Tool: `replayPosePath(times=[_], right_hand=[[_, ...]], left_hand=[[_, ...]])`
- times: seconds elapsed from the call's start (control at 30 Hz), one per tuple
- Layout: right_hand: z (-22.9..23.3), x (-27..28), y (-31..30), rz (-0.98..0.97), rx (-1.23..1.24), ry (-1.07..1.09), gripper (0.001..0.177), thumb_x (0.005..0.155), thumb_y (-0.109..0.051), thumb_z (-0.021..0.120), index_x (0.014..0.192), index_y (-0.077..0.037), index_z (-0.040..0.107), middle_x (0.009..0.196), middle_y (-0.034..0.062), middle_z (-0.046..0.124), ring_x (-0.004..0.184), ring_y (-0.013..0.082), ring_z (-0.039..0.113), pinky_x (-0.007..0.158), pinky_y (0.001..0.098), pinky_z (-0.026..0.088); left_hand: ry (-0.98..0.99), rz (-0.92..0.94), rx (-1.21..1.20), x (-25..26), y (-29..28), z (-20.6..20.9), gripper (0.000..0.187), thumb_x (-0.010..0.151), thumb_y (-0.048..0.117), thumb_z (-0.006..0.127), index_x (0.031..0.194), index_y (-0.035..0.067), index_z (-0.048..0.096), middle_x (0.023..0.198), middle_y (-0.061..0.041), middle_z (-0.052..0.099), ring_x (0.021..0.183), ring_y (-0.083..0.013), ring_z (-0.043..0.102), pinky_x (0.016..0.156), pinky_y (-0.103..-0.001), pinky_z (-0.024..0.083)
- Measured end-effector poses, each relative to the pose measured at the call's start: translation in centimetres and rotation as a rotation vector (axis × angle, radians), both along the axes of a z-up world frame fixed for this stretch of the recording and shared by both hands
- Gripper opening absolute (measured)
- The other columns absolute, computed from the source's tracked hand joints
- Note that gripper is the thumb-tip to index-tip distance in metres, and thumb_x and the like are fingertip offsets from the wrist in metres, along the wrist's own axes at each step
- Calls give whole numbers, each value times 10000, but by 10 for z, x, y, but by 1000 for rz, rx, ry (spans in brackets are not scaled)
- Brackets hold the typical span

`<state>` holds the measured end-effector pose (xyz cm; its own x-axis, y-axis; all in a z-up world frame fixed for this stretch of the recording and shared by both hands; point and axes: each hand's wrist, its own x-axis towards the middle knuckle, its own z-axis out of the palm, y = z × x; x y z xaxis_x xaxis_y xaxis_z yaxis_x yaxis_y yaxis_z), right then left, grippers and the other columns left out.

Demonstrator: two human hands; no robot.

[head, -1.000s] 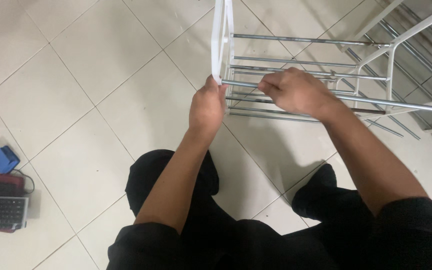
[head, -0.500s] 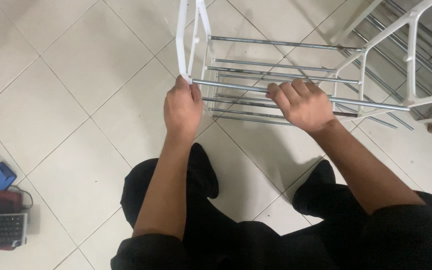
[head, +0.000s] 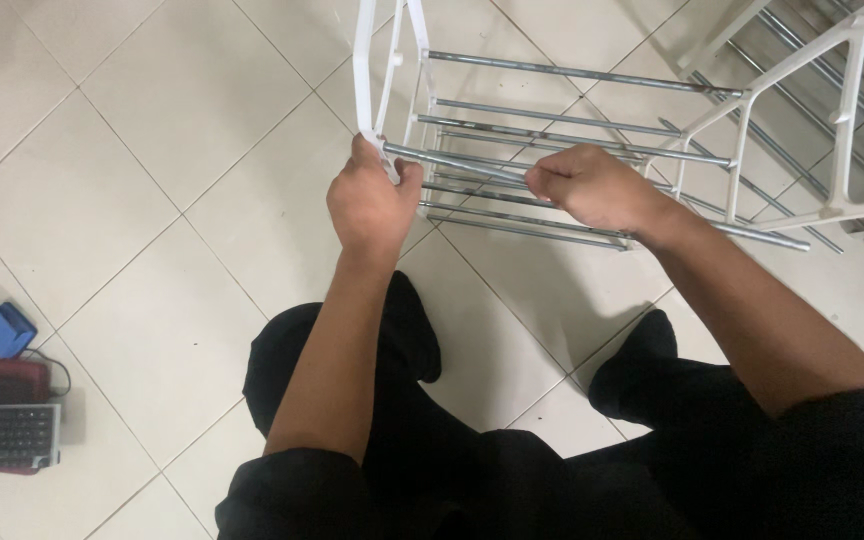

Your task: The person assembles a white plastic shoe rack by inserting metal rods into the side frames. They sit on the floor, pick up rods one by one, and slide them into the frame slots. After completing the assembly, they place a pair of sneakers on the top shelf.

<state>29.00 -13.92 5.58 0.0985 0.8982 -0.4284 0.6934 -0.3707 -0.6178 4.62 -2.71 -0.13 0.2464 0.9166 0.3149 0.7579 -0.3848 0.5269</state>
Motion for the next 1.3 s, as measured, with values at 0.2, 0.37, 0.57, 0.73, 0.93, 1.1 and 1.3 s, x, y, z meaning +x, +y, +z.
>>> replayPosePath(times=[0.2,0.37,0.57,0.73,0.93,1.1,1.3], right_hand=[[8,-13,-16,78,353,-309,340,994,-408,609,983,-90,728,740,79,683,682,290,658,646,459,534],[9,-19,-24,352,949,-913,209,1065,-301,704,1036,-94,701,858,31,695,778,170,689,573,302,541],[12,-29,-10,273,590,-839,248,1109,-336,626,971,-142,695,760,36,691,697,201,685,562,357,540],[26,-30,16,67,170,-309,415,1048,-444,474,1044,-151,767,942,142,744,886,370,669,780,541,519],[23,-31,10,-16,115,-192,411,1027,-447,502,1000,-124,754,961,148,752,896,344,698,830,515,535],[-1,-32,-21,151,690,-672,258,1006,-347,699,1031,-91,700,890,69,710,744,251,699,595,372,556],[-11,2,-43,319,1010,-1047,320,1012,-374,810,1016,-93,655,863,11,658,745,142,662,594,276,540]], left_hand=[[57,-19,-47,-5,10,3,178,960,178,659,1029,16,642,803,-157,742,718,-349,732,661,-463,580],[-5,-6,-113,-3,12,9,210,932,149,650,1075,-5,659,782,-170,736,707,-343,740,640,-450,588],[-51,32,-82,-1,12,6,164,929,139,667,1033,13,676,767,-149,741,683,-331,736,640,-447,582],[-50,27,-25,-4,13,4,182,926,140,670,1069,26,672,794,-146,744,689,-330,735,645,-443,585],[8,14,-99,-4,12,11,195,928,154,666,1093,51,663,806,-155,751,734,-364,732,669,-481,573],[34,49,-172,-2,15,20,157,964,132,638,1066,12,637,831,-196,745,780,-401,729,699,-513,565],[-16,93,-215,-7,17,27,127,977,76,612,1044,-32,611,806,-207,736,763,-391,739,665,-493,575]])
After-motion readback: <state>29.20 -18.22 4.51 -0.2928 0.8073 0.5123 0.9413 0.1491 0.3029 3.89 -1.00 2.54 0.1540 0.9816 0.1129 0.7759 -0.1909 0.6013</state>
